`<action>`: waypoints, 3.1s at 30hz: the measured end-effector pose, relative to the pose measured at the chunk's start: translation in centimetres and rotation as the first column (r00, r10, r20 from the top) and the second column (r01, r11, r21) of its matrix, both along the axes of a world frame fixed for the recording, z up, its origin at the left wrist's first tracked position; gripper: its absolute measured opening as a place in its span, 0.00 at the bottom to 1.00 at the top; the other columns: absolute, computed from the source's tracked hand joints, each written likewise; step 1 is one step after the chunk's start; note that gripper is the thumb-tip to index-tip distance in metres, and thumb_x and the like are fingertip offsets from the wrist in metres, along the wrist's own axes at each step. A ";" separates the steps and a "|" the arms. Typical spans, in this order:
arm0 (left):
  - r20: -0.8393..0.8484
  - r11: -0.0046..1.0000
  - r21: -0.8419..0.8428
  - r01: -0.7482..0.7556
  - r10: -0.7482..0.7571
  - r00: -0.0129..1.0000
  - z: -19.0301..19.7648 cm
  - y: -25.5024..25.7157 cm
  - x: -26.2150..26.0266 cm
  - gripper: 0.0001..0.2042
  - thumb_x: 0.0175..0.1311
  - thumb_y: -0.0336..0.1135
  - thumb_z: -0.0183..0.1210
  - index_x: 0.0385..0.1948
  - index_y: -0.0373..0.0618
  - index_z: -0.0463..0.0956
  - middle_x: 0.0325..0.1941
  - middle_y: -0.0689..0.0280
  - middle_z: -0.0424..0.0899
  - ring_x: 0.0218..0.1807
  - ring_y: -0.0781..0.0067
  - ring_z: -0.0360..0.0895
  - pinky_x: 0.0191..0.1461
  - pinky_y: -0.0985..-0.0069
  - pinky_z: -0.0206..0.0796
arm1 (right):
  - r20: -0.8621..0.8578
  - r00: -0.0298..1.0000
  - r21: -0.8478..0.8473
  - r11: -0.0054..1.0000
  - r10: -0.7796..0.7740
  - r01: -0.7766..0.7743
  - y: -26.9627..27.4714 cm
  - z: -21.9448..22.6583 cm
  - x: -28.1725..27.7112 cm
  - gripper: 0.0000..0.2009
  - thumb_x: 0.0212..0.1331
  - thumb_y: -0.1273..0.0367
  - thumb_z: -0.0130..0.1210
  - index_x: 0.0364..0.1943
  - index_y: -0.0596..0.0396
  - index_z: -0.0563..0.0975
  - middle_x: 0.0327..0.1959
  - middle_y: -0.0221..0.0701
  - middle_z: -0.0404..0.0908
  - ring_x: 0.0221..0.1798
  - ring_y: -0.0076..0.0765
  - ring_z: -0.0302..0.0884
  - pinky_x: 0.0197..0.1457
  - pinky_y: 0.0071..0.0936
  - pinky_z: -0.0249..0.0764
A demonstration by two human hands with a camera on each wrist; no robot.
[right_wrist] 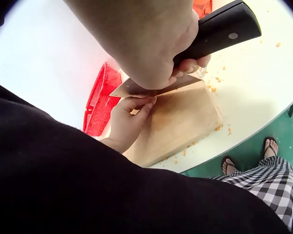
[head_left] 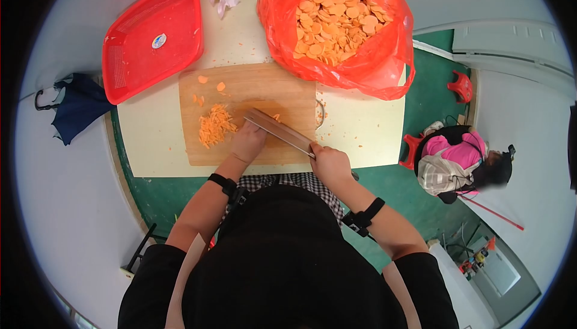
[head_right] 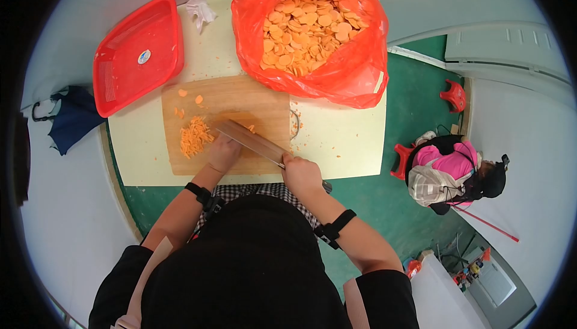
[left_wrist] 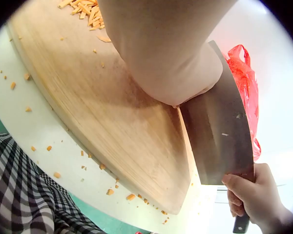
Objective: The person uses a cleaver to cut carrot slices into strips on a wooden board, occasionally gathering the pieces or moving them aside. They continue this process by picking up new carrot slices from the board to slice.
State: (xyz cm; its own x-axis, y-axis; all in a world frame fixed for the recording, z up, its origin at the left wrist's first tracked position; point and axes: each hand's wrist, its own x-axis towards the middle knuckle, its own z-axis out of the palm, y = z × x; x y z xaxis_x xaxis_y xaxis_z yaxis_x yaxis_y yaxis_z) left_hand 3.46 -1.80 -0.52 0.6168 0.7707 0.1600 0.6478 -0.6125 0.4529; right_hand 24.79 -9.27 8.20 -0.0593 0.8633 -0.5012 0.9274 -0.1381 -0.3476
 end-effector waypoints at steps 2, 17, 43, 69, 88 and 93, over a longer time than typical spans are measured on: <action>0.009 1.000 0.009 0.006 -0.006 1.000 0.0 0.0 -0.1 0.04 0.42 0.26 0.55 0.22 0.40 0.76 0.32 0.60 0.76 0.36 0.59 0.74 0.37 0.70 0.70 | 0.003 1.000 0.000 1.000 0.001 -0.001 0.0 0.2 0.0 0.12 0.51 0.66 0.52 0.39 0.52 0.75 0.20 0.36 0.77 0.23 0.40 0.77 0.26 0.34 0.73; -0.027 0.999 -0.029 -0.013 0.012 1.000 -0.1 -0.2 -0.1 0.03 0.43 0.26 0.55 0.22 0.40 0.75 0.29 0.61 0.76 0.36 0.60 0.74 0.37 0.69 0.69 | 0.017 1.000 0.037 0.999 0.026 -0.026 1.6 -2.1 -1.6 0.12 0.50 0.66 0.52 0.39 0.54 0.75 0.20 0.36 0.77 0.24 0.40 0.77 0.27 0.34 0.74; -0.012 1.000 -0.015 -0.028 0.027 1.000 -0.1 -0.4 -0.2 0.06 0.42 0.26 0.56 0.25 0.41 0.78 0.31 0.61 0.77 0.38 0.59 0.74 0.40 0.69 0.69 | -0.008 1.000 0.046 0.999 0.008 -0.008 1.5 -1.4 -2.1 0.12 0.50 0.66 0.52 0.39 0.53 0.75 0.21 0.36 0.77 0.24 0.39 0.77 0.27 0.34 0.73; -0.053 0.997 0.077 0.011 -0.007 0.999 -0.6 -0.3 -0.4 0.05 0.41 0.27 0.56 0.23 0.43 0.77 0.30 0.62 0.77 0.37 0.62 0.75 0.32 0.73 0.71 | -0.054 0.999 0.039 0.999 0.005 -0.003 0.6 0.0 -1.2 0.08 0.50 0.68 0.50 0.33 0.55 0.74 0.20 0.36 0.77 0.24 0.40 0.77 0.27 0.35 0.74; -0.012 0.998 -0.007 -0.064 0.064 0.998 1.1 -0.3 0.3 0.07 0.44 0.27 0.56 0.28 0.43 0.78 0.31 0.62 0.77 0.37 0.61 0.75 0.37 0.71 0.71 | -0.067 0.998 0.014 1.000 0.010 -0.009 2.5 -1.6 -2.5 0.08 0.48 0.67 0.52 0.31 0.54 0.74 0.21 0.37 0.77 0.26 0.40 0.78 0.28 0.35 0.74; -0.038 0.997 -0.012 -0.082 0.082 0.996 0.9 -0.4 0.1 0.07 0.44 0.28 0.56 0.26 0.43 0.79 0.31 0.62 0.78 0.38 0.60 0.75 0.38 0.71 0.71 | -0.074 0.997 -0.009 1.000 -0.001 0.001 1.3 0.1 -1.3 0.07 0.51 0.65 0.51 0.31 0.53 0.74 0.21 0.36 0.77 0.26 0.41 0.78 0.29 0.36 0.74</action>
